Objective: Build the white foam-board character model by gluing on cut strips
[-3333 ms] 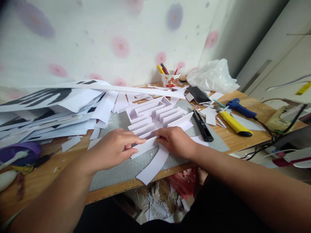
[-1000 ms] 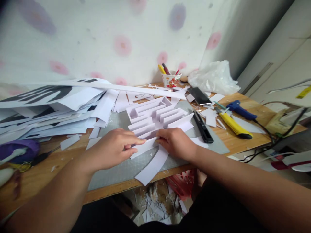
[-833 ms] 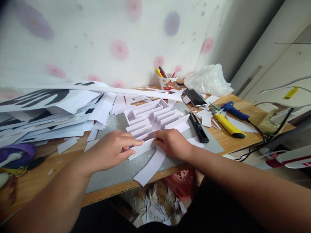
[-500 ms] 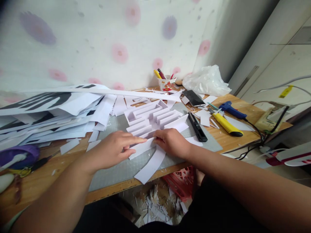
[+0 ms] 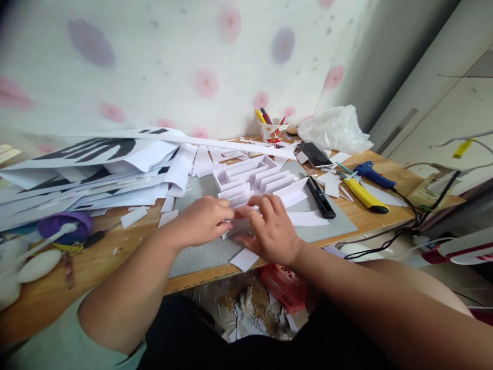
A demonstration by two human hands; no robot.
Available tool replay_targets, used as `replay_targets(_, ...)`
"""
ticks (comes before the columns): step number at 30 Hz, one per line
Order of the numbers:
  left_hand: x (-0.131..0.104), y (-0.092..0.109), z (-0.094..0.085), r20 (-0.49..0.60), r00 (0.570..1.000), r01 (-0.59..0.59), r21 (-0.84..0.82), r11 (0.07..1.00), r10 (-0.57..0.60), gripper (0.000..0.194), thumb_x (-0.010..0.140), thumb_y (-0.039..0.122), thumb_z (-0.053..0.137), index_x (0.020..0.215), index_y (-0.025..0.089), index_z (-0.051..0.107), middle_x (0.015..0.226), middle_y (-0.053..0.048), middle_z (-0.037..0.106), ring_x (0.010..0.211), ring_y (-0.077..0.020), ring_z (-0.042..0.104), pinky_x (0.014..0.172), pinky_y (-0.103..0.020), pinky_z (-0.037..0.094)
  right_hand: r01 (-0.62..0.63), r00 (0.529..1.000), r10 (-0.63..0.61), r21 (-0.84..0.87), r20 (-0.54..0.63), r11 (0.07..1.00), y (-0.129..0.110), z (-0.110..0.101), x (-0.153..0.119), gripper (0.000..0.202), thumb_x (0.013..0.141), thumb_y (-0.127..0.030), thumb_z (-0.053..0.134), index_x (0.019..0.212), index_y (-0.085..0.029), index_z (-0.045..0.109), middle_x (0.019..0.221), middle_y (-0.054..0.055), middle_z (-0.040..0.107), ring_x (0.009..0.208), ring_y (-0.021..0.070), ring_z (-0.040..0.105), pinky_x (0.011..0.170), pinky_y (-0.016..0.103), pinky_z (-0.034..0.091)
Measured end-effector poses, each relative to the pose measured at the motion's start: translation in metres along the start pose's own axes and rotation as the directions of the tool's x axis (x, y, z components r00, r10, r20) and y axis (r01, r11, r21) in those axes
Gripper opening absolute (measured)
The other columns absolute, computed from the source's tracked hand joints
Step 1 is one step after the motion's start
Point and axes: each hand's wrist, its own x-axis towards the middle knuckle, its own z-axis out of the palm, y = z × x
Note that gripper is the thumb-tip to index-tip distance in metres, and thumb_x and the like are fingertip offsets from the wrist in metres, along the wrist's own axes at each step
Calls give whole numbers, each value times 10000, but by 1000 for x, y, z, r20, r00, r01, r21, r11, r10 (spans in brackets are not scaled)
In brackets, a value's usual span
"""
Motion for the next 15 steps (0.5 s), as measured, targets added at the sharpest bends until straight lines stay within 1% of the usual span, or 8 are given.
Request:
replay_targets(3, 1, 1, 0, -4, 1000, 9, 23, 1000, -9, 200, 752, 149, 508, 826, 180, 691, 804, -53, 672, 704, -181, 598, 621, -286, 411, -47, 999, 47, -67, 1, 997, -15, 10, 5, 682, 753, -510, 619, 1304, -193, 372, 1225, 169, 438, 1137, 358, 410, 989, 595, 282)
replay_targets(5, 2, 2, 0, -5, 999, 36, 41, 998, -36, 177, 735, 152, 504, 779, 155, 675, 774, -74, 680, 697, -199, 606, 606, -298, 413, -100, 994, 103, -105, 23, 989, -23, 15, 8, 773, 745, -519, 623, 1378, -234, 284, 1335, 169, 362, 1224, 381, 340, 1029, 601, 213)
replay_targets(7, 2, 3, 0, -3, 998, 56, 53, 997, -56, 168, 728, 155, 500, 757, 144, 665, 725, -82, 675, 664, -204, 603, 580, -302, 407, -150, 985, 159, -135, 64, 980, -29, 18, 10, 832, 744, -508, 627, 1418, -275, 196, 1407, 157, 299, 1281, 390, 280, 1049, 595, 169)
replay_targets(9, 1, 4, -1, -3, 999, 52, 48, 998, -51, 165, 721, 146, 497, 746, 144, 660, 713, -83, 674, 650, -201, 601, 570, -299, 404, -190, 975, 205, -161, 85, 969, -33, 20, 12, 876, 749, -488, 626, 1437, -293, 120, 1439, 151, 268, 1308, 394, 248, 1056, 596, 135)
replay_targets(11, 1, 4, -1, -3, 999, 51, 42, 998, -51, 158, 713, 137, 499, 732, 146, 655, 706, -81, 673, 638, -197, 598, 560, -296, 401, -208, 971, 225, -176, 84, 962, -35, 22, 13, 898, 753, -483, 620, 1444, -297, 77, 1453, 152, 254, 1316, 398, 241, 1056, 600, 117)
replay_targets(15, 2, 4, -1, -4, 999, 51, 37, 998, -50, 146, 709, 131, 504, 708, 148, 649, 695, -77, 670, 623, -193, 593, 546, -292, 393, -204, 970, 225, -189, 92, 961, -32, 24, 13, 896, 754, -489, 621, 1447, -307, 83, 1458, 143, 258, 1318, 400, 242, 1057, 596, 112)
